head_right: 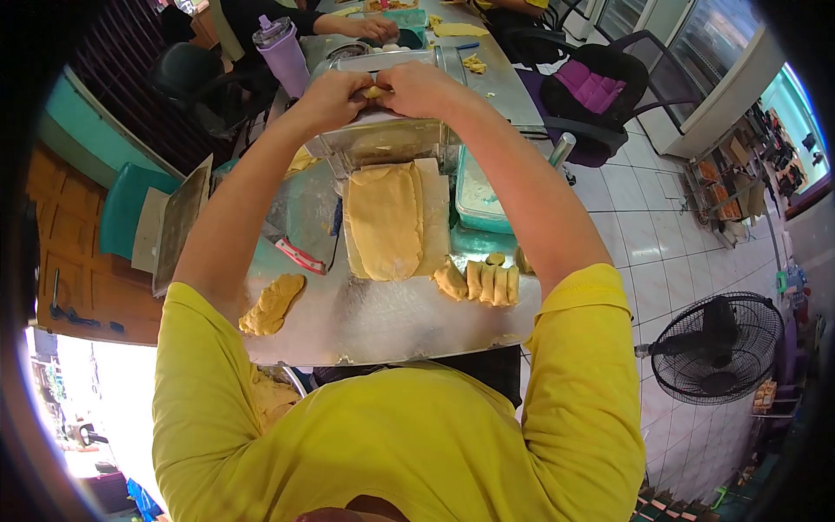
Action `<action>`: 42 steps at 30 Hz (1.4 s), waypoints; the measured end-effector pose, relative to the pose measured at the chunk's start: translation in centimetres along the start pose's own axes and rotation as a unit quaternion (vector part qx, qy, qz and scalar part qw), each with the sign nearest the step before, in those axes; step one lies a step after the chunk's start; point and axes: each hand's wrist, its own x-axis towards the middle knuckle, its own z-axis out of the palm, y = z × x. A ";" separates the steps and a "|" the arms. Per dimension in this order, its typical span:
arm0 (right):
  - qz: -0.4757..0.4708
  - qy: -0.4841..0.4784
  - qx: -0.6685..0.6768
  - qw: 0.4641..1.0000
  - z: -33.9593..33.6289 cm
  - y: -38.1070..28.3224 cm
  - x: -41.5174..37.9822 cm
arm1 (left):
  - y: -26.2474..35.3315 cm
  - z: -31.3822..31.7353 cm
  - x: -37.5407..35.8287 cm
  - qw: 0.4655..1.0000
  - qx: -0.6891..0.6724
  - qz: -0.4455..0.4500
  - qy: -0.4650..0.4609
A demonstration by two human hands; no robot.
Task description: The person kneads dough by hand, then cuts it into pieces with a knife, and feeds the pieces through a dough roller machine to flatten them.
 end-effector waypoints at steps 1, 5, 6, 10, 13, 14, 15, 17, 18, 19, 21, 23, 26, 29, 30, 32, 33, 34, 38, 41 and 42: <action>-0.008 -0.005 -0.039 0.999 0.2 0.1 0.2 | -0.2 0.4 0.1 0.999 0.018 0.019 0.028; -0.006 0.027 -0.077 0.997 1.4 0.2 0.6 | -0.2 0.5 -0.1 0.999 0.025 0.028 0.030; 0.013 0.020 -0.077 0.997 1.1 -0.2 0.4 | 0.1 0.5 -0.6 0.999 0.006 0.004 0.046; 0.005 0.064 -0.022 0.998 1.2 -0.4 -0.2 | 2.8 2.4 -3.9 0.940 -0.033 0.019 0.338; -0.018 0.064 0.045 0.997 1.4 -0.7 -0.2 | 7.3 7.8 -8.7 0.912 -0.241 -0.126 0.307; -0.022 0.064 0.044 0.997 1.8 -0.6 0.2 | 8.0 9.6 -9.2 0.887 -0.326 -0.167 0.280; -0.025 0.077 0.023 0.996 2.4 -0.5 0.5 | 7.7 11.0 -8.9 0.887 -0.325 -0.169 0.282; -0.027 0.086 0.004 0.996 2.8 -0.7 0.6 | 6.9 13.2 -8.1 0.758 -0.433 -0.357 0.331; -0.013 0.082 -0.004 0.997 2.8 -1.1 0.5 | 6.5 13.7 -7.7 0.758 -0.434 -0.360 0.328; 0.000 0.081 -0.013 0.997 2.6 -1.3 0.4 | 6.1 13.8 -6.9 0.728 -0.455 -0.377 0.349; -0.006 0.084 -0.018 0.996 2.6 -1.3 0.4 | 5.9 13.8 -5.4 0.697 -0.473 -0.390 0.371; -0.015 0.083 -0.022 0.996 2.7 -1.4 0.4 | 6.4 14.0 -4.1 0.575 -0.550 -0.363 0.484; 0.041 0.067 0.027 0.997 2.0 -2.3 0.1 | 4.9 15.3 -3.7 0.544 -0.569 -0.385 0.483; 0.037 0.071 0.020 0.997 2.4 -2.0 0.2 | 5.9 13.5 -4.2 0.502 -0.665 -0.348 0.430; 0.027 0.073 0.016 0.997 2.5 -1.9 0.3 | 5.9 13.2 -4.7 0.502 -0.665 -0.350 0.429; 0.014 0.076 0.012 0.997 2.8 -1.7 0.3 | 5.7 12.5 -5.5 0.523 -0.703 -0.363 0.317; 0.003 0.099 -0.004 0.995 3.0 -1.7 0.2 | 5.4 12.8 -5.7 0.525 -0.702 -0.360 0.319; -0.010 0.122 -0.021 0.992 3.1 -1.6 0.1 | 4.9 13.2 -5.8 0.563 -0.657 -0.387 0.318; -0.042 0.211 0.012 0.976 3.1 -2.3 -0.8 | 5.2 13.1 -6.4 0.550 -0.683 -0.342 0.337; -0.028 0.152 -0.011 0.988 2.8 -3.0 -1.0 | 6.6 11.9 -6.8 0.469 -0.766 -0.280 0.339; -0.033 0.156 -0.015 0.987 3.1 -2.9 -0.8 | 6.3 12.2 -7.1 0.471 -0.766 -0.273 0.342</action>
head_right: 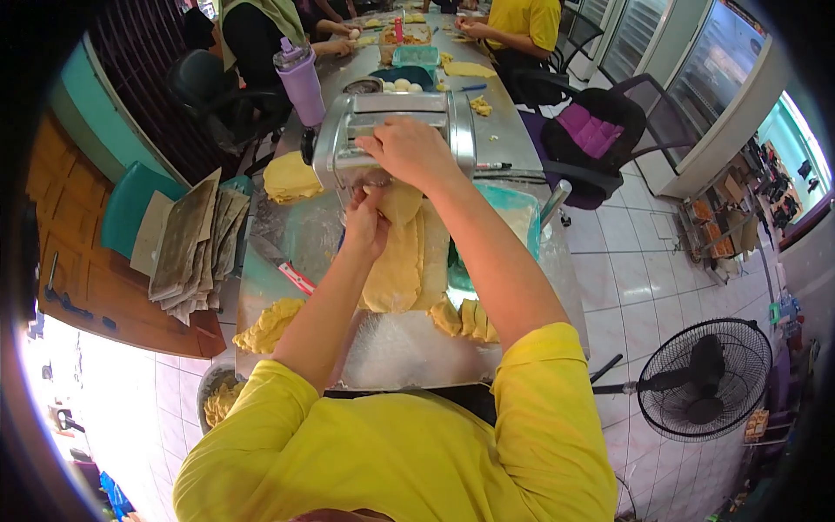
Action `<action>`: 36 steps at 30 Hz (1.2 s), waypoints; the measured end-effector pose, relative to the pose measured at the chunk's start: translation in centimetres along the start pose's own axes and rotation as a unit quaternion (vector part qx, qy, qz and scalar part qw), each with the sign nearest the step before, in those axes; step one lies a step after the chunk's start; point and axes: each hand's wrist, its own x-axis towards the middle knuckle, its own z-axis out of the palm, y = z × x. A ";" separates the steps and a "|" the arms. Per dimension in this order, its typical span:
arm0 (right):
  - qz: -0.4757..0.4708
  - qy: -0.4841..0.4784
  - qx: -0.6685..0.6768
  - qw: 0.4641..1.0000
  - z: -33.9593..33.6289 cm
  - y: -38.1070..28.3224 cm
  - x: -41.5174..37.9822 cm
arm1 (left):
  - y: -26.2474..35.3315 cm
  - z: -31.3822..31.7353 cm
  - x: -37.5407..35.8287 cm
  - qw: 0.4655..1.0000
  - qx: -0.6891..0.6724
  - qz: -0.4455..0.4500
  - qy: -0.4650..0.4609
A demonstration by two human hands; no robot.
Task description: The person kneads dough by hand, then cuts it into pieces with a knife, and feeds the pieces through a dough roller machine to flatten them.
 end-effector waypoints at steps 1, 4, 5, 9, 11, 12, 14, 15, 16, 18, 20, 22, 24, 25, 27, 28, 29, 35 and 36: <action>-0.007 0.000 -0.010 1.000 0.3 0.0 0.1 | -0.2 -0.7 0.2 1.000 0.005 -0.027 -0.005; -0.002 -0.028 -0.033 0.999 -0.2 -0.3 0.3 | 0.6 -1.3 0.5 0.997 0.030 -0.072 -0.025; -0.013 0.002 -0.018 1.000 -0.1 0.0 0.3 | 0.3 -1.3 0.0 0.994 0.047 -0.094 -0.035; 0.023 0.169 0.137 0.976 -0.7 -0.5 -2.4 | 1.2 -0.8 -1.9 0.995 0.040 -0.089 -0.034; 0.065 0.294 0.226 0.926 -2.0 -2.5 -5.0 | 1.1 -1.6 -2.1 0.994 0.038 -0.098 -0.027; 0.067 0.294 0.227 0.926 -1.1 -2.8 -6.6 | 1.1 -1.8 -2.0 0.993 0.036 -0.105 -0.033; 0.134 0.294 0.294 0.900 2.1 -1.8 -10.2 | 1.8 -1.4 -2.6 0.992 0.025 -0.119 -0.041; 0.140 0.299 0.291 0.898 3.4 -1.4 -11.5 | 2.1 -1.3 -3.1 0.990 0.013 -0.133 -0.048; 0.223 0.248 0.319 0.887 4.6 -1.5 -12.4 | 2.1 -1.5 -3.4 0.989 0.018 -0.140 -0.053; 0.304 0.204 0.343 0.865 5.1 -1.7 -12.5 | 2.3 -1.5 -3.7 0.986 0.004 -0.159 -0.051; 0.427 0.174 0.656 0.598 4.3 -3.2 -11.4 | 2.3 -1.2 -4.5 0.985 0.006 -0.164 -0.049; 0.421 0.136 0.693 0.570 4.2 -3.2 -11.6 | 2.5 -1.3 -5.5 0.987 0.004 -0.156 -0.038; 0.406 0.063 0.751 0.516 4.1 -2.8 -11.4 | 2.5 -1.2 -6.0 0.989 0.024 -0.139 -0.038; 0.405 0.077 0.721 0.557 4.5 -2.8 -11.6 | 2.6 -1.5 -6.0 0.990 0.057 -0.124 -0.036; 0.388 0.077 0.679 0.619 5.1 -2.6 -12.5 | 3.2 -1.6 -6.6 0.985 0.120 -0.120 -0.019; 0.370 0.080 0.633 0.675 5.3 -2.5 -13.1 | 3.4 -1.7 -7.0 0.976 0.184 -0.119 -0.004; 0.375 0.084 0.632 0.673 5.4 -2.5 -13.7 | 3.2 -2.0 -7.1 0.975 0.186 -0.125 -0.006; 0.415 0.036 0.514 0.750 4.8 -4.9 -15.6 | 0.1 -5.6 -7.1 0.934 0.357 -0.022 -0.009; 0.401 0.045 0.474 0.783 5.7 -4.8 -16.1 | -0.1 -5.9 -7.3 0.903 0.430 0.019 -0.007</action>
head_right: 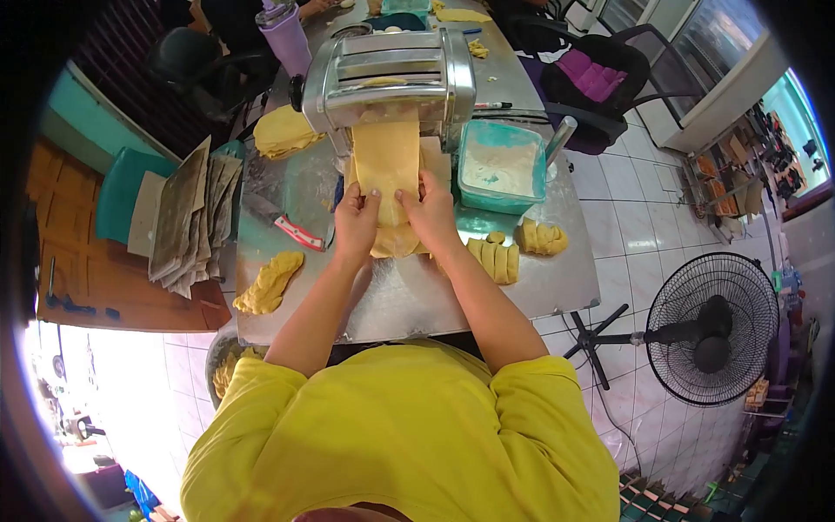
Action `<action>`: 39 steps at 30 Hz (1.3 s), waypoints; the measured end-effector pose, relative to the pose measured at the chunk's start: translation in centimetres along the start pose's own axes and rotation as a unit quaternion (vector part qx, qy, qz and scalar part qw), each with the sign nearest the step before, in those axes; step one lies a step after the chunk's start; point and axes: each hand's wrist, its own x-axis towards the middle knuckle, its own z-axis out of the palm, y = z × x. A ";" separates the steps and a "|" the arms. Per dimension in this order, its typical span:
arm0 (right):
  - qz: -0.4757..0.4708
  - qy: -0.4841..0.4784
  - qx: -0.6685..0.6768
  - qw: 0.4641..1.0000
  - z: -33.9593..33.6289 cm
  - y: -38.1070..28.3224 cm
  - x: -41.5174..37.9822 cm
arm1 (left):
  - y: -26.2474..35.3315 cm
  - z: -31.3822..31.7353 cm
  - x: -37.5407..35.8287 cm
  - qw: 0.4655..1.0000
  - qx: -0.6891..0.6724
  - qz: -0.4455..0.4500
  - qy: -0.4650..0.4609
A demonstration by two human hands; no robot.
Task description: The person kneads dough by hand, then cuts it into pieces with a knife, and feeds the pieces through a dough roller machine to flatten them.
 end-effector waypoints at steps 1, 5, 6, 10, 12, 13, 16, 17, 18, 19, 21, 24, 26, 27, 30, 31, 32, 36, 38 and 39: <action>-0.032 0.018 -0.044 0.998 0.0 0.9 0.0 | -0.3 0.1 -0.2 0.996 0.078 0.037 0.014; -0.129 0.051 -0.217 0.966 0.3 2.4 -0.5 | -1.9 0.4 -0.6 0.980 0.127 0.134 0.069; -0.124 0.059 -0.216 0.967 0.3 2.3 -0.7 | -0.4 0.4 -1.1 0.976 0.149 0.142 0.068; -0.134 0.039 -0.230 0.963 0.3 2.5 -1.8 | 1.1 0.0 -2.1 0.960 0.236 0.143 0.042; -0.146 0.040 -0.266 0.952 0.4 2.6 -2.3 | 0.8 -0.6 -2.0 0.951 0.275 0.138 0.009; -0.135 0.055 -0.265 0.953 0.4 2.2 -2.7 | 0.5 -0.7 -2.0 0.941 0.310 0.134 -0.017; -0.123 0.021 -0.300 0.946 0.4 2.0 -3.3 | -0.1 -1.1 -1.8 0.933 0.327 0.143 -0.034; -0.152 0.020 -0.305 0.940 0.6 2.9 -3.0 | 0.1 -1.0 -1.9 0.927 0.340 0.152 -0.033; -0.184 0.017 -0.309 0.933 0.7 3.1 -2.8 | 0.1 -1.1 -1.9 0.927 0.338 0.156 -0.044; -0.204 0.029 -0.317 0.926 0.7 3.3 -2.9 | 0.1 -1.2 -1.9 0.922 0.357 0.140 -0.051; -0.189 0.025 -0.326 0.926 0.7 3.4 -3.0 | 0.3 -1.3 -2.0 0.912 0.387 0.120 -0.063; -0.176 0.011 -0.347 0.921 0.5 3.2 -3.4 | 0.2 -1.3 -2.4 0.916 0.379 0.117 -0.064; -0.177 0.004 -0.342 0.923 0.5 3.0 -3.8 | 0.7 -1.1 -2.7 0.911 0.393 0.105 -0.064; -0.181 -0.003 -0.339 0.923 0.5 3.1 -3.8 | 1.0 -1.1 -2.9 0.907 0.405 0.093 -0.066; -0.179 -0.013 -0.340 0.923 0.6 3.3 -3.8 | 0.7 -1.4 -3.0 0.901 0.414 0.109 -0.068; -0.181 -0.013 -0.340 0.923 0.5 3.3 -3.9 | 0.5 -1.6 -3.0 0.903 0.408 0.118 -0.067; -0.183 -0.012 -0.341 0.922 0.5 3.3 -4.0 | 0.5 -1.7 -3.1 0.902 0.410 0.117 -0.061; -0.157 -0.049 -0.406 0.899 -0.5 0.7 -5.3 | 0.7 -1.9 -3.6 0.896 0.425 0.092 -0.093; -0.263 0.032 -0.416 0.870 -2.1 -0.2 -6.2 | 0.6 -1.8 -4.0 0.895 0.418 0.108 -0.111; -0.252 0.041 -0.422 0.870 -3.6 -0.4 -6.4 | 1.1 -2.0 -4.2 0.888 0.436 0.090 -0.120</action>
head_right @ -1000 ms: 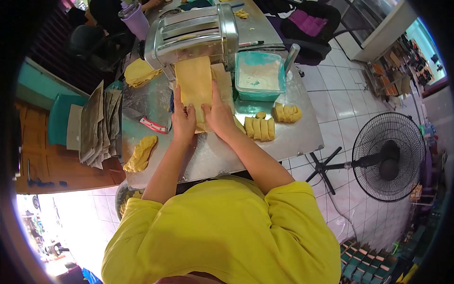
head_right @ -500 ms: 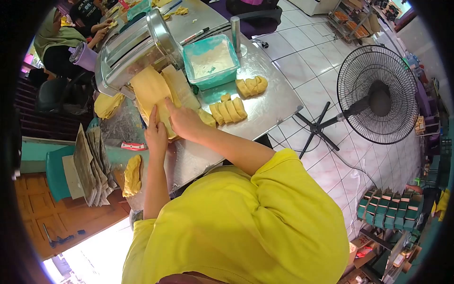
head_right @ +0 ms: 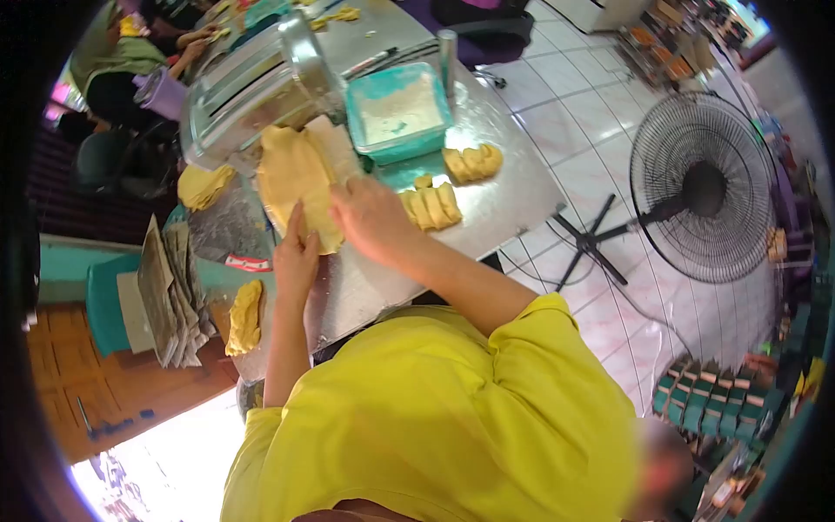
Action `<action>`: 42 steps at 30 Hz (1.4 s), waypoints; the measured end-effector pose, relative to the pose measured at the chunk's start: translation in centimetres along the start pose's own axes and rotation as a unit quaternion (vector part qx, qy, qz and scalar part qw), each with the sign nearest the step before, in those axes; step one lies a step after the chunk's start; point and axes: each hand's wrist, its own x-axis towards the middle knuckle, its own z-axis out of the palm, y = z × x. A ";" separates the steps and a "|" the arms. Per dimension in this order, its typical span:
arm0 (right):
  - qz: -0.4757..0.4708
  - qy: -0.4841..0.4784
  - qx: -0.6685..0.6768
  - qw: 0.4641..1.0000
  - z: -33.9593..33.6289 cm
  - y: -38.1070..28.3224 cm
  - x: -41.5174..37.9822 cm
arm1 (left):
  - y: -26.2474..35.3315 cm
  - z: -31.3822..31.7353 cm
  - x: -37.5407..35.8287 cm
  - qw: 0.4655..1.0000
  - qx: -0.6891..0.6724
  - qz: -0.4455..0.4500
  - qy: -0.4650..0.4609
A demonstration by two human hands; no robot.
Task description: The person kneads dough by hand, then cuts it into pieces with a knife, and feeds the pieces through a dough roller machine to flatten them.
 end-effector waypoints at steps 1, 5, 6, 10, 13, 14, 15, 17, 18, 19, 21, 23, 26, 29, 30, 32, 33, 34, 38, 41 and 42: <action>0.011 0.028 -0.052 0.998 -1.3 1.6 0.0 | -0.1 -0.3 -0.2 1.000 0.017 -0.015 -0.017; 0.099 0.060 -0.149 0.982 -6.2 7.4 -1.2 | -2.9 0.9 -0.9 0.998 -0.031 0.043 0.047; 0.133 0.048 -0.190 0.972 -6.9 8.4 -1.8 | -1.5 0.3 -1.2 0.998 -0.041 0.014 0.043; 0.123 0.019 -0.222 0.967 -6.0 10.3 -3.3 | 1.4 -0.1 -1.0 0.996 -0.064 0.022 0.054; 0.050 0.002 -0.170 0.984 -6.5 10.8 -3.8 | 3.4 0.4 -0.6 0.993 -0.086 0.054 0.059; 0.045 0.000 -0.168 0.985 -6.6 11.1 -4.0 | 4.3 0.7 -0.6 0.989 -0.122 0.065 0.048; 0.117 0.018 -0.046 0.992 -6.7 11.4 -4.1 | 5.0 1.1 -0.5 0.984 -0.159 0.076 0.037; 0.185 0.029 0.076 0.979 -6.9 11.5 -4.1 | 5.9 1.8 -0.1 0.982 -0.173 0.076 0.015; 0.226 0.081 0.279 0.930 -7.8 10.3 -3.6 | 6.6 2.2 0.3 0.971 -0.218 0.096 -0.010; 0.256 0.124 0.468 0.836 -8.6 9.1 -3.0 | 7.4 2.5 0.7 0.957 -0.264 0.116 -0.032; 0.237 0.091 0.467 0.847 -9.0 7.3 -2.3 | 9.0 2.6 1.4 0.937 -0.328 0.092 -0.072; 0.172 0.018 0.506 0.845 -8.1 6.1 -1.7 | 10.9 1.7 1.9 0.826 -0.519 -0.018 -0.219; 0.116 -0.027 0.421 0.899 -7.0 4.8 -1.3 | 10.4 1.4 2.3 0.807 -0.534 -0.013 -0.251; 0.025 -0.048 0.321 0.946 -6.5 3.6 -1.4 | 8.7 2.0 2.3 0.778 -0.587 -0.048 -0.219; 0.001 -0.018 0.267 0.964 -5.8 2.9 -1.7 | 8.4 2.0 2.0 0.748 -0.626 -0.065 -0.212; -0.037 0.013 0.202 0.979 -5.0 2.5 -2.0 | 8.2 2.2 1.4 0.697 -0.683 -0.093 -0.199; -0.039 0.010 0.205 0.978 -5.0 2.6 -2.0 | 8.3 1.7 1.2 0.697 -0.683 -0.096 -0.194; -0.060 -0.003 0.176 0.982 -5.1 2.9 -2.0 | 8.5 1.1 1.1 0.698 -0.677 -0.113 -0.206; -0.134 -0.012 0.136 0.981 -4.8 2.8 -1.2 | 7.4 1.4 1.0 0.712 -0.664 -0.125 -0.190; -0.141 -0.012 0.119 0.983 -5.1 2.7 -0.8 | 8.0 1.2 1.0 0.671 -0.707 -0.123 -0.187; -0.134 -0.013 0.119 0.984 -5.0 2.7 -1.1 | 8.1 1.5 0.9 0.670 -0.706 -0.127 -0.191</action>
